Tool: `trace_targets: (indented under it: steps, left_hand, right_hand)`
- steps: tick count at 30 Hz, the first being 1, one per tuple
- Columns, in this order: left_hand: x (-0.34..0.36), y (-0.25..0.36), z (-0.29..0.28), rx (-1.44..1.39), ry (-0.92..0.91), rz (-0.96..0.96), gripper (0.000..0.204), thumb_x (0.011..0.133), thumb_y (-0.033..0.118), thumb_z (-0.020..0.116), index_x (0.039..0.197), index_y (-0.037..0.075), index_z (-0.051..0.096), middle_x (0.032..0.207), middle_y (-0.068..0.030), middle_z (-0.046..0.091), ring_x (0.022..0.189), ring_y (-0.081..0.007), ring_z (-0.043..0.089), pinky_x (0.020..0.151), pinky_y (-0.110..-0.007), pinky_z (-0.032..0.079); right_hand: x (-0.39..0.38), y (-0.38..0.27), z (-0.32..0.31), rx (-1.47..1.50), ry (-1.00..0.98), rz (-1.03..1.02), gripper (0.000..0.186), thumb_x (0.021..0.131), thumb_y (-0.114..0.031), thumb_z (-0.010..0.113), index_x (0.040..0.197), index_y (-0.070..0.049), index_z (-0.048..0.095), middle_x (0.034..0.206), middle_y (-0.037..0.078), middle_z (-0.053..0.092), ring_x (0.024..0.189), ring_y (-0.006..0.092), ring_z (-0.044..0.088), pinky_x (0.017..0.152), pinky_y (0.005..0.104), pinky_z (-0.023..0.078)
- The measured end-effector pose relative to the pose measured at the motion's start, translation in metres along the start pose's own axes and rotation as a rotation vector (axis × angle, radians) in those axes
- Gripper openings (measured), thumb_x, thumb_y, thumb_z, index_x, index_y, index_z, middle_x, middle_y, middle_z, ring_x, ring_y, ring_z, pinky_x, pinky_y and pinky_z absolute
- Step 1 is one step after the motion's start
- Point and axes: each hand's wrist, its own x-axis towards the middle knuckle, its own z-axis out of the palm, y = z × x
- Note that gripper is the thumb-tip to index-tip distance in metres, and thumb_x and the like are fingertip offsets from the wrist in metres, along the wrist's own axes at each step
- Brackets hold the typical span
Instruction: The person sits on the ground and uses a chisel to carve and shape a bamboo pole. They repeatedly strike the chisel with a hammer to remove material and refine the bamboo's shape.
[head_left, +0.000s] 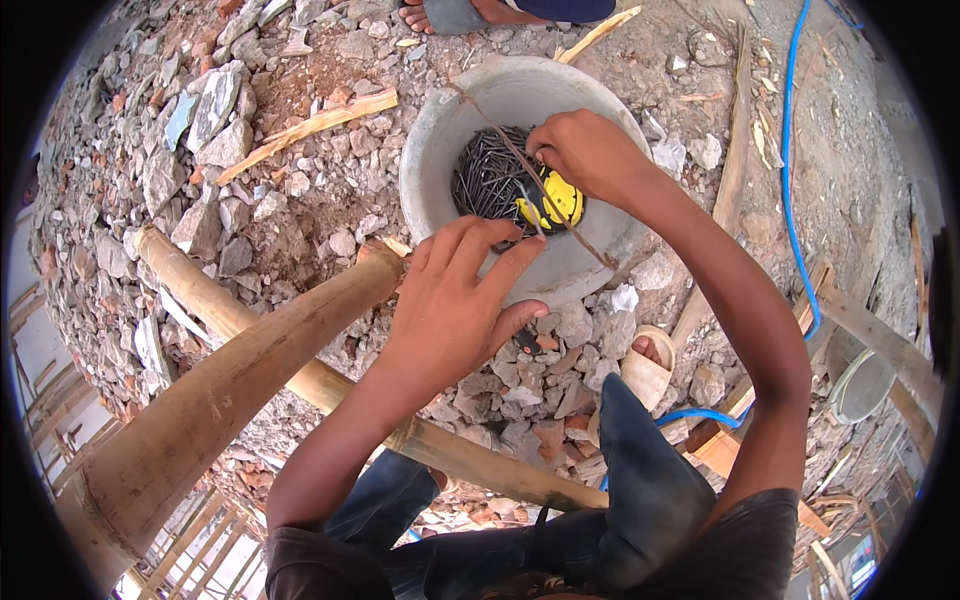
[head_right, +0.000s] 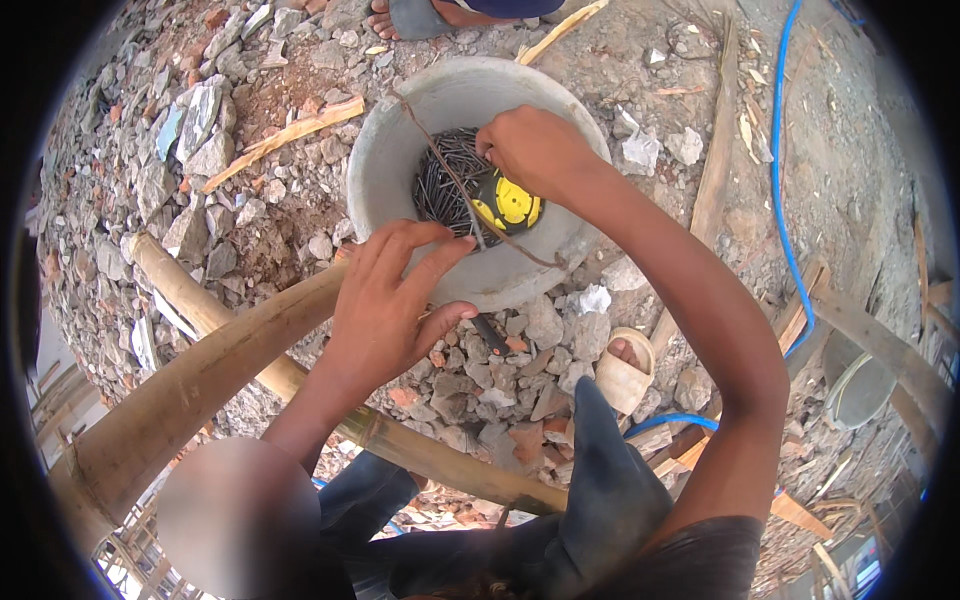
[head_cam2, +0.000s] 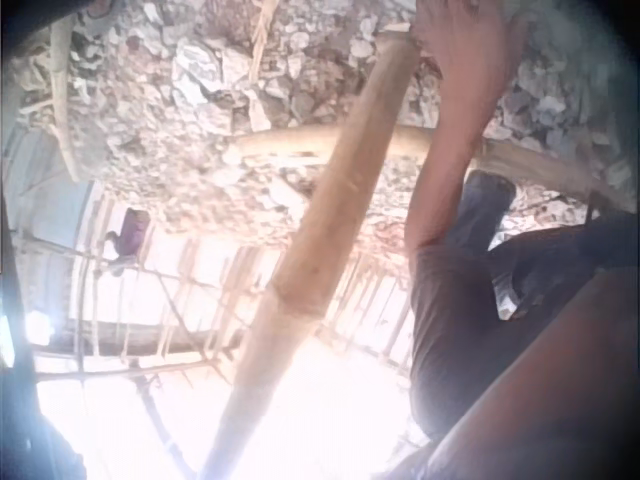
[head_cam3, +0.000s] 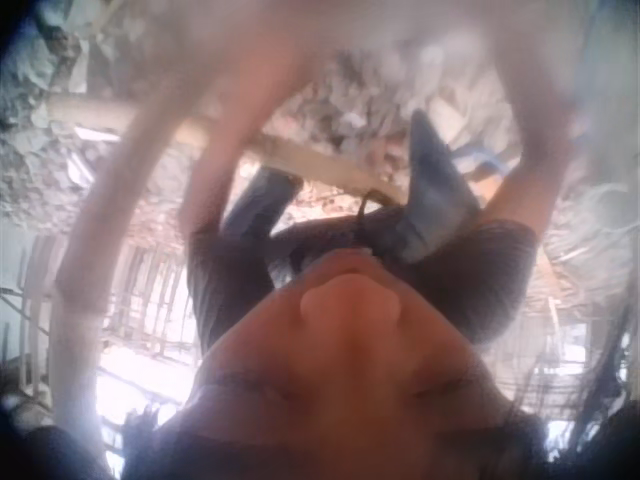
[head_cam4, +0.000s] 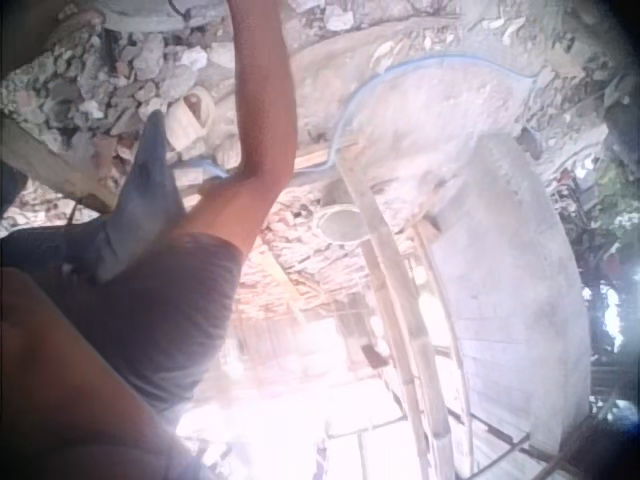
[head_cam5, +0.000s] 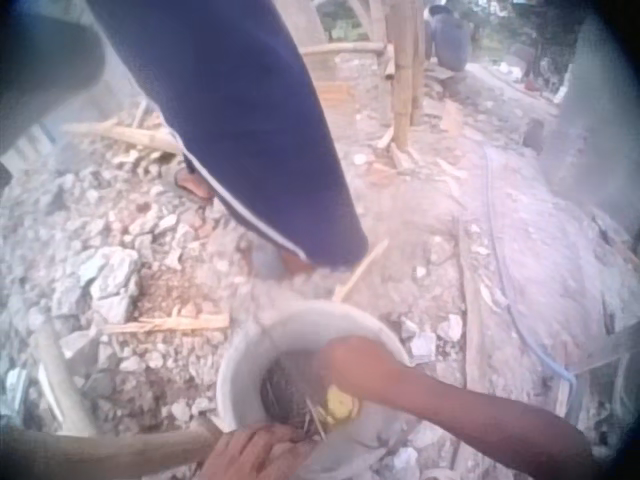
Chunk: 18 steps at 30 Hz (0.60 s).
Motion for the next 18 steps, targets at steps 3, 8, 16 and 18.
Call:
trace_targets:
  steps: [3,8,16,18]
  left_hand:
    - [-0.001,-0.013,0.031,0.083,-0.005,-0.067,0.041,0.081,0.032,0.075,0.115,0.012,0.066,0.119,-0.0062,0.059,0.113,-0.0281,0.054,0.094,-0.044,0.041]
    - [-0.015,-0.022,0.059,0.176,0.118,-0.062,0.034,0.082,0.028,0.074,0.113,0.016,0.066,0.116,-0.0009,0.061,0.11,-0.0241,0.056,0.091,-0.041,0.04]
    - [-0.021,-0.023,0.066,0.17,0.227,-0.085,0.03,0.081,0.021,0.072,0.11,0.016,0.066,0.114,0.0,0.061,0.109,-0.0225,0.057,0.095,-0.041,0.039]
    - [-0.022,-0.023,0.068,0.162,0.232,-0.086,0.029,0.081,0.021,0.072,0.11,0.016,0.067,0.113,-0.0003,0.062,0.109,-0.0224,0.057,0.095,-0.041,0.039]
  right_hand:
    - [0.014,0.007,0.009,-0.007,-0.078,-0.026,0.016,0.088,-0.011,0.065,0.1,-0.008,0.075,0.096,0.013,0.071,0.091,0.0355,0.067,0.082,0.0453,0.053]
    - [0.026,0.005,0.016,-0.111,-0.112,-0.062,0.016,0.085,-0.013,0.068,0.099,-0.011,0.076,0.096,0.01,0.071,0.09,0.0325,0.068,0.079,0.0444,0.054]
    - [0.037,0.011,0.038,-0.35,0.026,-0.374,0.016,0.084,-0.015,0.067,0.096,-0.014,0.078,0.095,0.007,0.069,0.089,0.0286,0.07,0.075,0.0409,0.056]
    - [0.038,0.014,0.036,-0.374,0.014,-0.439,0.016,0.085,-0.015,0.065,0.094,-0.014,0.078,0.095,0.007,0.07,0.087,0.0287,0.07,0.074,0.041,0.057]
